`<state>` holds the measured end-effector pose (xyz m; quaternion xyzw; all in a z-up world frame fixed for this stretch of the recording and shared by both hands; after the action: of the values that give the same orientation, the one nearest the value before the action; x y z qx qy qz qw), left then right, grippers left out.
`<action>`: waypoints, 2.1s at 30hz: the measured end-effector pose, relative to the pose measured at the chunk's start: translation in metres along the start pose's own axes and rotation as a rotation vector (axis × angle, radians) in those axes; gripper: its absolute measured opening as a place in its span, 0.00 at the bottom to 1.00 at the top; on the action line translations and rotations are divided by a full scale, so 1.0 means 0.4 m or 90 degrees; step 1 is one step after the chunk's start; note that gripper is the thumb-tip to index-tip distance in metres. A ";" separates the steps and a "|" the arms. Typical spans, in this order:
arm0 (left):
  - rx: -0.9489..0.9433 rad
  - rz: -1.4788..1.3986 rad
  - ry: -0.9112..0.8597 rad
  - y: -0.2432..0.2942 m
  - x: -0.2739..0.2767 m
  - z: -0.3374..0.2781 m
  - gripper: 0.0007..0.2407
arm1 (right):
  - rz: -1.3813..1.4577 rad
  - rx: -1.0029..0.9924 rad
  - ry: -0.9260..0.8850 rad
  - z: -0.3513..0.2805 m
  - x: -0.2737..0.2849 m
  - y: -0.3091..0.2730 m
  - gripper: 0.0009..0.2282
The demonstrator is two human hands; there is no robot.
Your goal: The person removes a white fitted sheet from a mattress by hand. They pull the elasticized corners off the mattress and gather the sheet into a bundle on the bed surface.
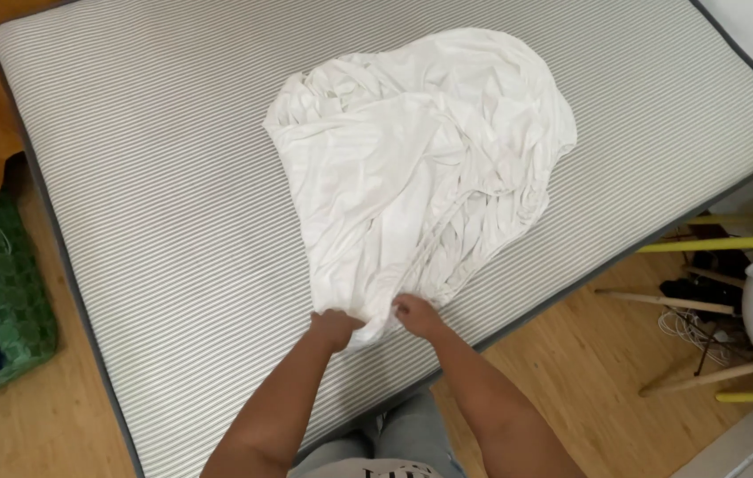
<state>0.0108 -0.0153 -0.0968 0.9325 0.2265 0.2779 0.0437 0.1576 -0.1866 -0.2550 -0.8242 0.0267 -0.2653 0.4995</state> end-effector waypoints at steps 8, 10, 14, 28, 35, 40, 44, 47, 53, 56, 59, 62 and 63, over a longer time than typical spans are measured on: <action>-0.104 -0.023 0.108 0.011 0.112 -0.122 0.25 | 0.813 -0.203 0.158 0.132 0.175 -0.027 0.12; -0.114 -0.007 0.131 0.023 0.154 -0.170 0.24 | 0.804 -0.288 0.222 0.136 0.253 -0.078 0.11; -0.117 -0.026 0.144 0.024 0.189 -0.241 0.20 | 0.815 -0.197 0.263 0.122 0.334 -0.051 0.14; 0.038 -0.031 0.098 -0.073 -0.003 -0.025 0.22 | 0.541 -0.402 0.144 -0.175 0.171 0.018 0.20; 0.015 -0.150 0.101 -0.004 0.097 -0.031 0.33 | 0.519 -0.316 0.194 -0.122 0.414 0.098 0.19; -0.022 -0.146 0.142 0.079 0.170 0.021 0.29 | 0.548 -0.303 0.260 -0.094 0.643 0.101 0.18; -0.053 -0.191 0.208 0.189 0.229 0.095 0.26 | 0.504 -0.317 0.263 -0.083 0.815 0.112 0.16; -0.065 -0.216 0.242 0.305 0.287 0.158 0.25 | 0.486 -0.332 0.253 -0.053 0.949 0.176 0.15; -0.112 -0.236 0.342 0.555 0.399 0.292 0.25 | 0.517 -0.278 0.240 0.083 1.158 0.428 0.17; -0.122 -0.248 0.398 0.657 0.464 0.318 0.24 | 0.533 -0.245 0.247 0.143 1.237 0.482 0.20; -0.122 -0.247 0.418 0.724 0.503 0.338 0.25 | 0.546 -0.254 0.270 0.194 1.266 0.511 0.24; -0.112 -0.256 0.420 0.768 0.538 0.357 0.25 | 0.588 -0.275 0.285 0.277 1.283 0.586 0.25; -0.109 -0.261 0.420 0.780 0.541 0.361 0.25 | 0.624 -0.286 0.289 0.302 1.280 0.621 0.24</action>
<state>0.3736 -0.1909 -0.0458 0.7213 0.3861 0.5662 0.1010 0.7079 -0.3711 -0.2964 -0.7237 0.5671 -0.1611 0.3586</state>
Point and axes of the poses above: each hand's wrist, its own z-axis towards the middle knuckle, its own x-axis out of the back of the hand, y = z × x, the point moved 5 cm from there along z, towards the middle knuckle, and after that the axes turned 4 degrees about -y, right-handed, at the moved point
